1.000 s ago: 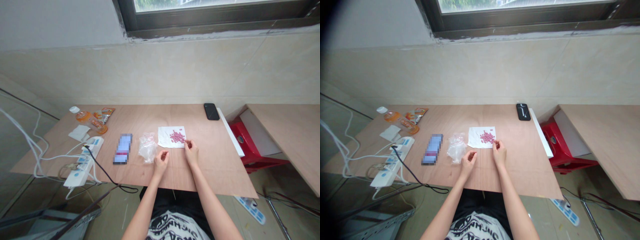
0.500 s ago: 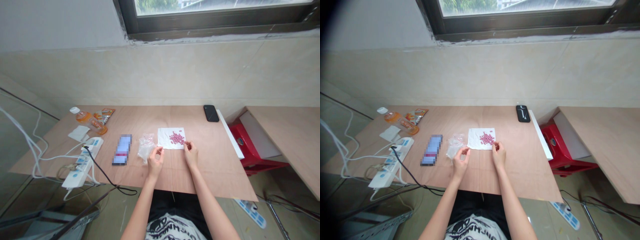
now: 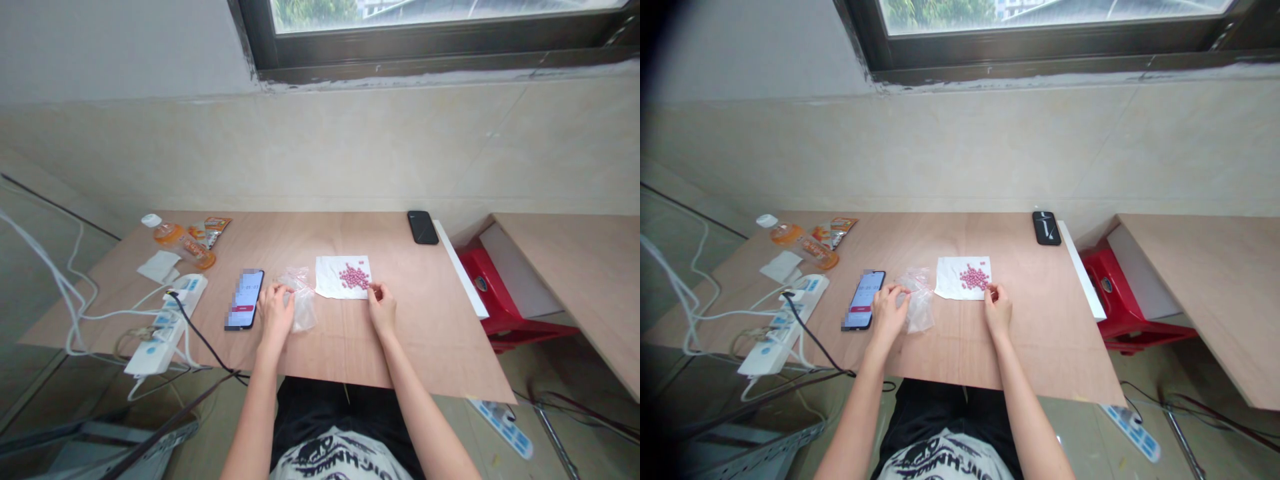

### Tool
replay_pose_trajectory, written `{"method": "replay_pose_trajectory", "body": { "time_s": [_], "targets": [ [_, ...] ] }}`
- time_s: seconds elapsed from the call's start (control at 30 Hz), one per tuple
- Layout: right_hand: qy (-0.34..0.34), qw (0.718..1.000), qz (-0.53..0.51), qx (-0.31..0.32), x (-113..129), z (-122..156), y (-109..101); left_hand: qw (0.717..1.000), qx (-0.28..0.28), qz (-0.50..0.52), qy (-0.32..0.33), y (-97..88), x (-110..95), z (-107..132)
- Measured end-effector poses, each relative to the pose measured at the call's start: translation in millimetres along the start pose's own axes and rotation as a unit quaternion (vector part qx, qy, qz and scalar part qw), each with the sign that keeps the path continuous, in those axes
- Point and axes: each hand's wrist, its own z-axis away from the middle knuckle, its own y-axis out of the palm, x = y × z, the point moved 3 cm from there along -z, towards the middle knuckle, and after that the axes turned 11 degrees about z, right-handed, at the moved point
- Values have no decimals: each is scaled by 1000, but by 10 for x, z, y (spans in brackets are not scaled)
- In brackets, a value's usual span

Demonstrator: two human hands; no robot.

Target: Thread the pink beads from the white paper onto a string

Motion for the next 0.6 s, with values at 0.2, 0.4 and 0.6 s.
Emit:
{"method": "replay_pose_trajectory", "body": {
  "time_s": [0.2,0.4,0.6],
  "targets": [
    [-9,1000,0,0,38,17,-22,999,36,-33,13,0,-31,-3],
    [-50,999,11,-19,184,60,-59,996,65,-3,62,-98,-170,14],
    [-59,979,-85,177,418,96,154,973,131,46,184,-71,-565,-13]
  ]
}}
